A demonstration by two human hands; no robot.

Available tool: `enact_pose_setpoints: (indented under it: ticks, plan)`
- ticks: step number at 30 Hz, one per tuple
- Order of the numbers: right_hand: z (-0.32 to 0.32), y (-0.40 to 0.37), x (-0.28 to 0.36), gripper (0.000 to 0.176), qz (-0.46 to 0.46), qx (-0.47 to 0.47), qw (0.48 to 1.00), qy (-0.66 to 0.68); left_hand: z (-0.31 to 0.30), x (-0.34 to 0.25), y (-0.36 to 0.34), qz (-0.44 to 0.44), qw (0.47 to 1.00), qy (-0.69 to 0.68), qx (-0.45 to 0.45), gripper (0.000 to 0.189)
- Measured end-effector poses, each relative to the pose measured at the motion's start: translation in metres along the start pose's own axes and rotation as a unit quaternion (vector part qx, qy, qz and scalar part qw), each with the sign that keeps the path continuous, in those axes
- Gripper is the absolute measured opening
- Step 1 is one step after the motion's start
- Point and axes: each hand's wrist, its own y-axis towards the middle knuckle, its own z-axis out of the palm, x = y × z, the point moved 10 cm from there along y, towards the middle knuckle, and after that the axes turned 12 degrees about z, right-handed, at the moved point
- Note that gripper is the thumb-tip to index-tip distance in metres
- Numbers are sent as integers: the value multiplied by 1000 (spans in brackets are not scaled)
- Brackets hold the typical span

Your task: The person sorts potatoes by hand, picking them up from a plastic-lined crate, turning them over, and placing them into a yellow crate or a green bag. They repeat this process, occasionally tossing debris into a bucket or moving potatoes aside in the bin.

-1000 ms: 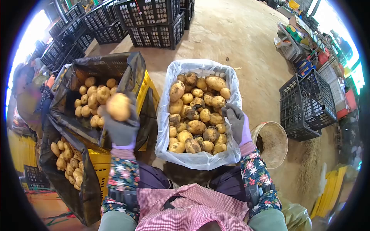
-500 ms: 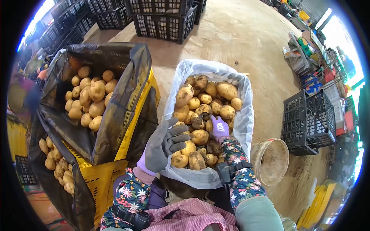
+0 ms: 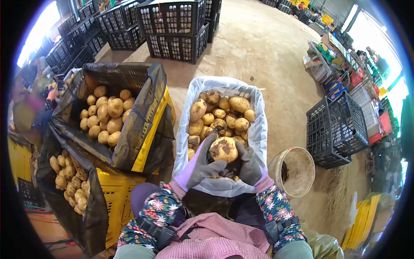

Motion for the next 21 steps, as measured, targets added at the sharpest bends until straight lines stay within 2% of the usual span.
enact_pose_setpoints:
  ticks: [1,2,4,7,8,9,11,12,14,17,19,20,21]
  plan:
    - [0,-3,4,62,-34,-20,999,4,1,-1,-1,11,998,53,-27,80]
    - [-14,2,1,62,-46,-36,996,-67,5,-2,0,10,998,61,-26,80]
    - [-20,9,-7,62,-31,-24,996,-75,-1,-14,5,25,956,288,-51,74]
    - [-29,12,-6,63,-18,-25,995,-100,4,-27,14,15,963,263,-61,67]
    - [-30,9,-1,65,-26,-34,992,-122,4,-30,16,31,953,288,-88,58]
    - [-30,7,4,66,-35,-43,988,-145,7,-29,21,26,952,292,-84,58]
    - [-33,6,9,66,-61,-54,992,-97,13,-31,34,22,940,333,-73,49]
    - [-41,5,13,66,-80,-70,989,-99,20,-30,38,6,949,308,-66,40]
    - [-52,-5,22,66,-107,-118,975,-153,25,-20,47,20,945,321,-56,38]
    - [-52,-13,31,63,-140,-147,966,-160,29,-13,56,54,946,315,-48,36]
    - [-65,-6,27,60,-142,-162,964,-156,8,13,51,-2,955,260,-143,33]
    - [-84,7,24,60,-157,-180,951,-196,8,25,49,-42,973,183,-136,37]
    - [-86,9,27,60,-171,-198,936,-234,6,25,46,-44,973,181,-137,37]
